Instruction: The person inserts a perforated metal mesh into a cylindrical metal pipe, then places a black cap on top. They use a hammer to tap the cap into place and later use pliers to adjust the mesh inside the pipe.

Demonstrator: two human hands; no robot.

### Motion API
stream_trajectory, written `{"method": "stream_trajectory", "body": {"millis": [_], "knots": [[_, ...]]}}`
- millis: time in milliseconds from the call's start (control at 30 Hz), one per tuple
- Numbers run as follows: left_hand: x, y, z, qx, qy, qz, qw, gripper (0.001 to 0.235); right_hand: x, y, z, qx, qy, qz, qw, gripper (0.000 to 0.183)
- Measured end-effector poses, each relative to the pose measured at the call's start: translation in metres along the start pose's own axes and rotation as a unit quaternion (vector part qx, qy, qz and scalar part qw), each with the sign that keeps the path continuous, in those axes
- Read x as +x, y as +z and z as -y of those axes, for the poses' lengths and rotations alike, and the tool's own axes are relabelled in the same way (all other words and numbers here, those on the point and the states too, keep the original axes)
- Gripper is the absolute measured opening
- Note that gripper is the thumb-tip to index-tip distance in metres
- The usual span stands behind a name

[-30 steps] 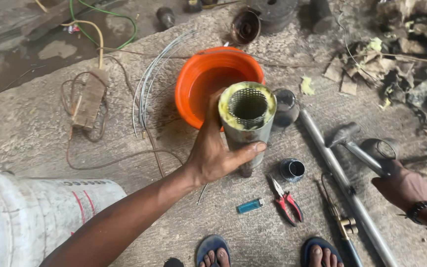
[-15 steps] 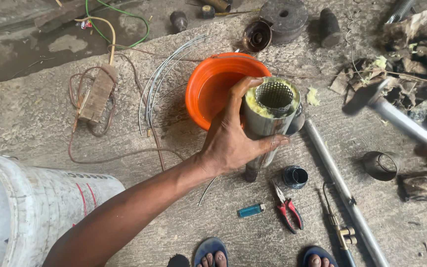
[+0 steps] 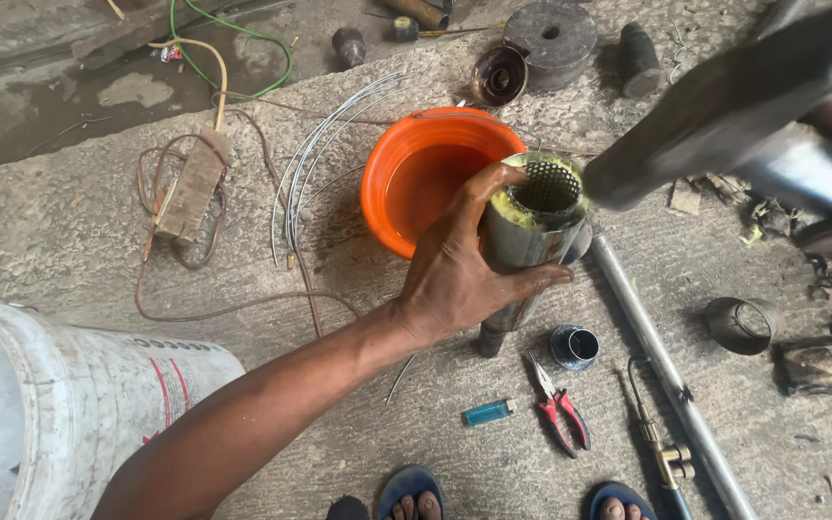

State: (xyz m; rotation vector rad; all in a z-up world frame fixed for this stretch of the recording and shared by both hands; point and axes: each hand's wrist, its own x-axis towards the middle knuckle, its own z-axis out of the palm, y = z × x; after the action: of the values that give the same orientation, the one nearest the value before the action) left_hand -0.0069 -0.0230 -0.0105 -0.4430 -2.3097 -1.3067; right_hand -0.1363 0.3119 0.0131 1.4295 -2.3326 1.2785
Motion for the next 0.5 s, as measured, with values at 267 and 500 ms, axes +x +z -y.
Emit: {"method": "stream_trajectory", "body": {"millis": [267, 500], "knots": [[0.001, 0.005, -0.002, -0.002, 0.018, -0.003, 1.000, 0.084, 0.024, -0.025, -0.053, 0.257, 0.321, 0.039, 0.911, 0.069], [0.003, 0.001, -0.001, -0.008, -0.020, -0.006, 1.000, 0.086, 0.023, 0.027, 0.047, 0.115, 0.278, 0.004, 0.954, 0.087]]}}
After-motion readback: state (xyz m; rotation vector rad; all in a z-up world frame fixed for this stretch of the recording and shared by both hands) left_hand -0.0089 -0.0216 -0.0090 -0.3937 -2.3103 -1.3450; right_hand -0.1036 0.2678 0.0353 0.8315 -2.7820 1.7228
